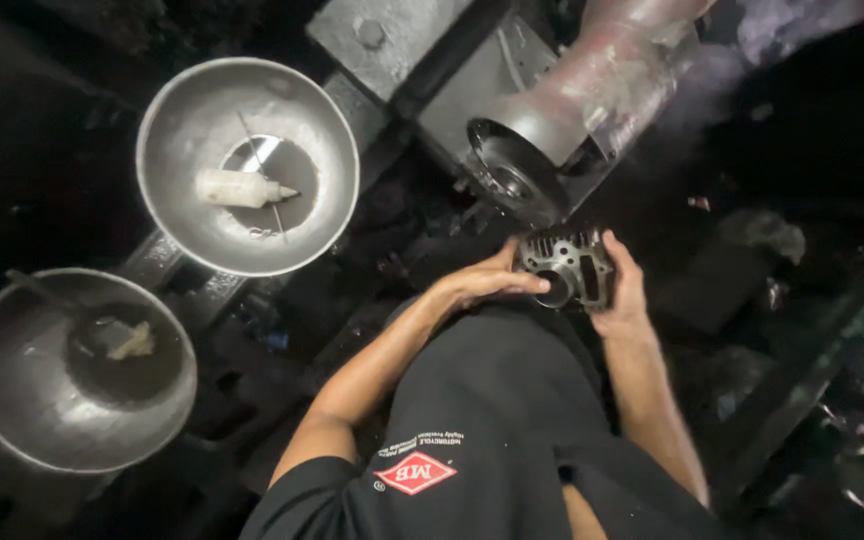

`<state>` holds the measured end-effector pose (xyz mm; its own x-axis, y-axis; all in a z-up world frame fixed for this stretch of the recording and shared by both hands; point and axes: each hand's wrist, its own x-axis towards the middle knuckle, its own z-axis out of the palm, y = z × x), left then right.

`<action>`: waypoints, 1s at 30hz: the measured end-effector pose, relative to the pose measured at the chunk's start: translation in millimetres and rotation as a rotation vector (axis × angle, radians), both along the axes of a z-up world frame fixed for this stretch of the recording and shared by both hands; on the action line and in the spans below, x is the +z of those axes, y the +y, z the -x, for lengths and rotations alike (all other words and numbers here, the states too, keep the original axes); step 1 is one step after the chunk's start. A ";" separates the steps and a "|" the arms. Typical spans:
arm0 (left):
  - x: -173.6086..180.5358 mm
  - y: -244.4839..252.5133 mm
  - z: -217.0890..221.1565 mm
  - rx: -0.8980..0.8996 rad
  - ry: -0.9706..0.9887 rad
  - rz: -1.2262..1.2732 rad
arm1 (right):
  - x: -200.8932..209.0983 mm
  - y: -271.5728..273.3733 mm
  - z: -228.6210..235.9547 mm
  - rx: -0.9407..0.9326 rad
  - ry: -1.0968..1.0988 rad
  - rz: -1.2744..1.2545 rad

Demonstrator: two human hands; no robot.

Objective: The person walks to a bench grinder and grinds a metal cylinder head against the spinning wheel. They rotate the part to grind different surfaces and then repeat the process with a second metal cylinder head.

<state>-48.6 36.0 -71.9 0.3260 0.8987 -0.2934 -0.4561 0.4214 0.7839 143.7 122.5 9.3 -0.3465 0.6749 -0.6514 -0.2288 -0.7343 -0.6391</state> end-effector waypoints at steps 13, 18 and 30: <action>1.2 12.9 -13.5 0.238 -0.433 0.125 | -14.8 17.3 23.4 -0.098 0.017 -0.197; 6.3 -8.4 -3.6 0.269 -0.308 0.210 | -45.4 17.2 28.9 -0.026 0.012 -0.163; 23.0 8.7 -10.5 0.088 0.114 -0.018 | 2.5 33.7 -12.2 0.213 -0.024 0.067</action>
